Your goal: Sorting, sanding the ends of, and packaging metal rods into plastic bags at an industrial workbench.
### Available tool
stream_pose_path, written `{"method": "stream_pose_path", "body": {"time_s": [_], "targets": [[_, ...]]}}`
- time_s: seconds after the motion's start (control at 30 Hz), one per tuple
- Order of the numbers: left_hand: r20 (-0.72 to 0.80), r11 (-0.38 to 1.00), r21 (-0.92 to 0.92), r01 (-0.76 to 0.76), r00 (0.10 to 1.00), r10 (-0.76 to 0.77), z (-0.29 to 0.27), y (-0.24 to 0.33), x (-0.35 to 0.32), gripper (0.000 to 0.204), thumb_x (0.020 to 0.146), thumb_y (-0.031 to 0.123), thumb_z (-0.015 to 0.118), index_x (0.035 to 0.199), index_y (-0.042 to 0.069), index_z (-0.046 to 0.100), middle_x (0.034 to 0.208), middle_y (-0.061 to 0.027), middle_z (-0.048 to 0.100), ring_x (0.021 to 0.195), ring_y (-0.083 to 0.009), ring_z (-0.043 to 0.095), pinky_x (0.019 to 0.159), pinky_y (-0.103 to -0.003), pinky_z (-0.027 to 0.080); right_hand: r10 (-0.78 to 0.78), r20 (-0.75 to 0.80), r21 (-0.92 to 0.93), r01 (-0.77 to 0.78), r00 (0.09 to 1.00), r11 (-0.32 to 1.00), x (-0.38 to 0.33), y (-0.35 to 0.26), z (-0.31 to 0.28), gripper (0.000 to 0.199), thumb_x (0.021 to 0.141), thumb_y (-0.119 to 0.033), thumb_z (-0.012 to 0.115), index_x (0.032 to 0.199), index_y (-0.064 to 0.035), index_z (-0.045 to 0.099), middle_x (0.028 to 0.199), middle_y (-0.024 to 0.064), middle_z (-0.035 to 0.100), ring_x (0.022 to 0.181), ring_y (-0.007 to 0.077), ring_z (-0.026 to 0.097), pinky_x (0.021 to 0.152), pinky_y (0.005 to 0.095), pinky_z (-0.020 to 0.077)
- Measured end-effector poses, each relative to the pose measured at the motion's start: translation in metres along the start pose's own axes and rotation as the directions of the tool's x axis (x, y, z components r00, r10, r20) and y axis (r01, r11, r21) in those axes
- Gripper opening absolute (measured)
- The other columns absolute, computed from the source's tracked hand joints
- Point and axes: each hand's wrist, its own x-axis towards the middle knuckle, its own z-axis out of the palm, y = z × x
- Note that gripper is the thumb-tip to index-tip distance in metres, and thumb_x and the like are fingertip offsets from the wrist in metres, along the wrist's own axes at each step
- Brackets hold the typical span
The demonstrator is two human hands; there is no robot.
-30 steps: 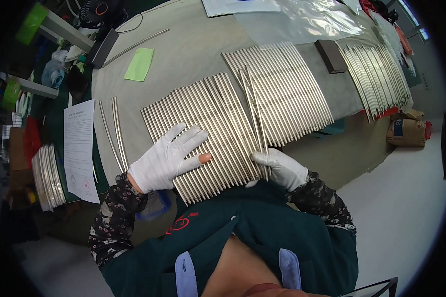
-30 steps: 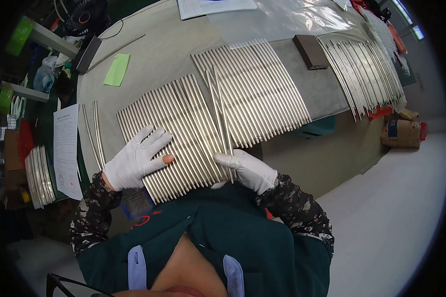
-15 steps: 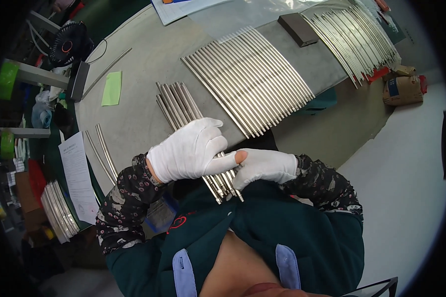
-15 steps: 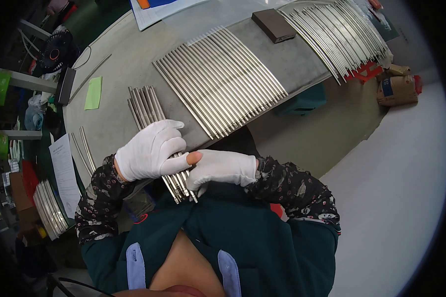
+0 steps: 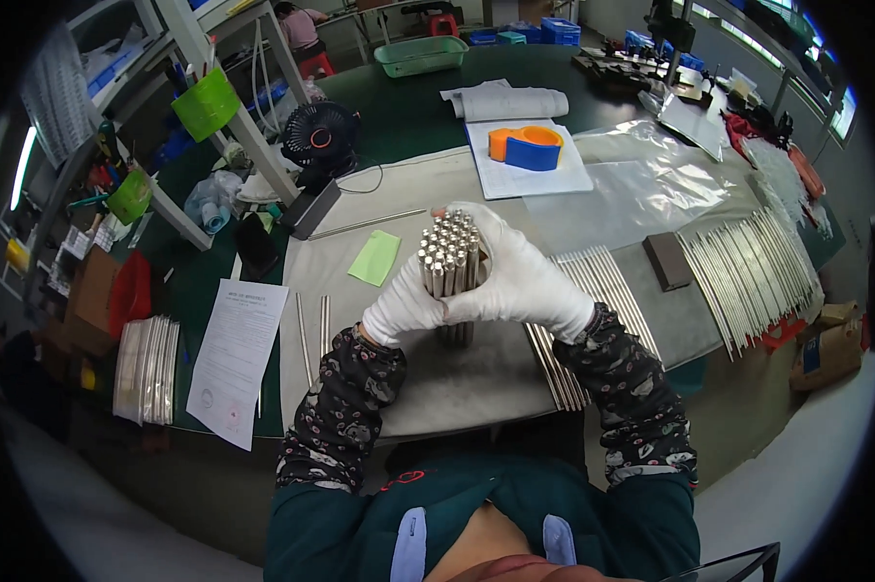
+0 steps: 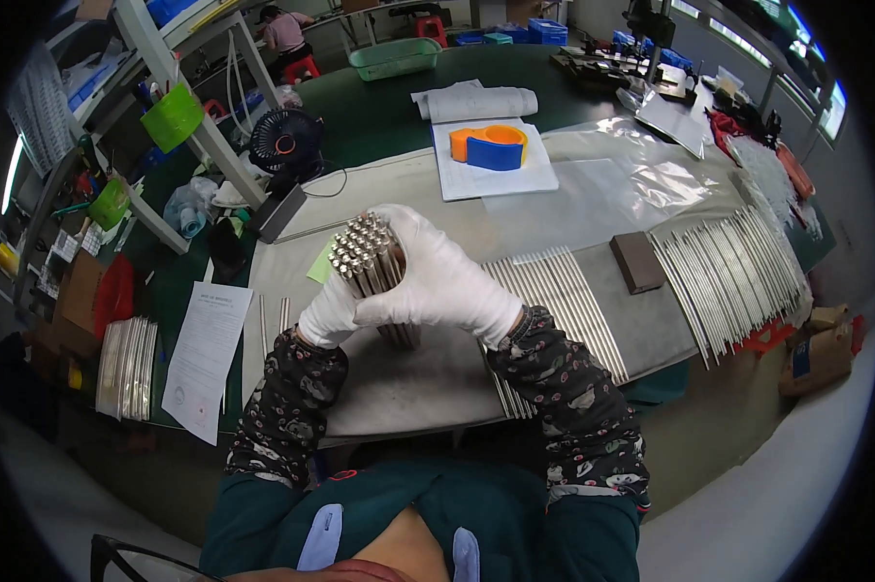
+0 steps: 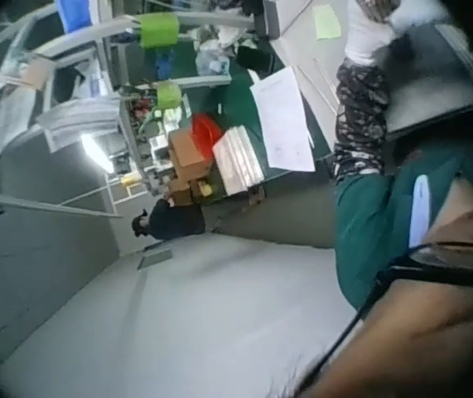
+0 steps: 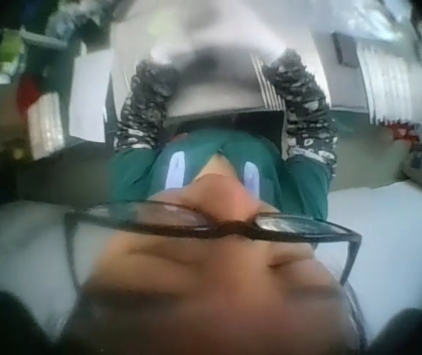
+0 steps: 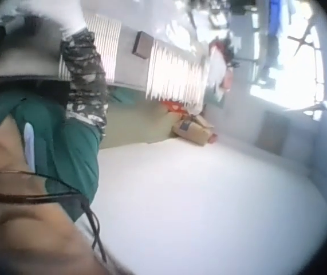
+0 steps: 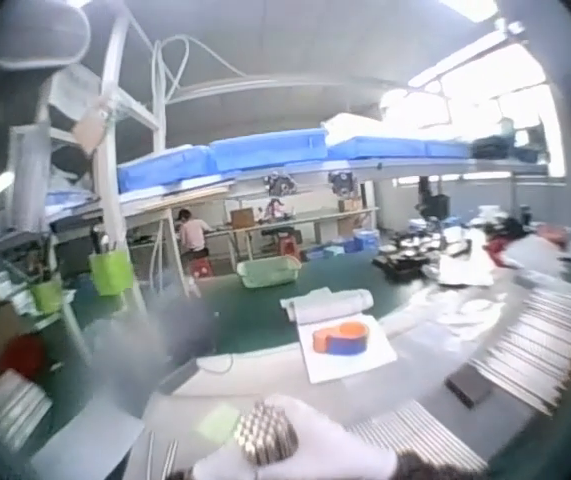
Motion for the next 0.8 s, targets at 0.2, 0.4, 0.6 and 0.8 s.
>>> {"method": "stream_pose_path", "body": {"time_s": [0.2, 0.4, 0.6, 0.8], "targets": [[0.079, 0.875, 0.467, -0.125, 0.992, 0.1, 0.015, -0.029, -0.014, 0.067, 0.072, 0.015, 0.079, 0.132, 0.006, 0.051, 0.126, -0.0097, 0.058, 0.118, -0.0251, 0.056, 0.104, -0.038, 0.044, -0.067, -0.144, 0.352, 0.114, 0.987, 0.929, 0.002, 0.009, 0.041, 0.054, 0.065, -0.015, 0.085, 0.11, -0.0052, 0.055, 0.095, 0.0024, 0.063, 0.088, 0.0099, 0.061, 0.082, 0.028, 0.0523], [-0.007, 0.701, 0.643, -0.308, 0.913, 0.408, 0.03, -0.043, -0.007, 0.071, 0.076, 0.012, 0.076, 0.139, 0.004, 0.044, 0.133, -0.0114, 0.054, 0.124, -0.0255, 0.054, 0.11, -0.038, 0.04, -0.027, -0.323, 0.419, 0.169, 0.946, 0.892, -0.006, 0.01, 0.051, 0.053, 0.067, -0.015, 0.083, 0.11, -0.005, 0.054, 0.089, 0.0046, 0.062, 0.081, 0.0123, 0.063, 0.077, 0.0305, 0.0541], [-0.11, 0.944, 0.115, -0.31, 0.94, 0.323, 0.023, -0.006, 0.003, 0.059, 0.077, 0.01, 0.08, 0.128, 0.006, 0.05, 0.116, -0.0054, 0.061, 0.107, -0.0161, 0.06, 0.095, -0.032, 0.049, -0.02, -0.155, 0.018, 0.023, 0.988, 1.0, 0.0, 0.006, 0.027, 0.075, 0.067, -0.032, 0.084, 0.126, 0.0009, 0.052, 0.12, 0.0226, 0.059, 0.112, 0.036, 0.06, 0.097, 0.0426, 0.0488], [-0.29, 0.954, 0.199, -0.223, 0.916, 0.275, 0.034, 0.022, 0.021, 0.052, 0.075, 0.007, 0.079, 0.118, 0.004, 0.051, 0.102, -0.0023, 0.061, 0.095, -0.0087, 0.058, 0.085, -0.027, 0.05, -0.243, -0.096, -0.208, 0.22, 0.965, 0.953, -0.017, 0.037, -0.024, 0.092, 0.081, -0.054, 0.072, 0.144, 0.0038, 0.039, 0.137, 0.0268, 0.05, 0.132, 0.0385, 0.045, 0.111, 0.0449, 0.0348]]}}
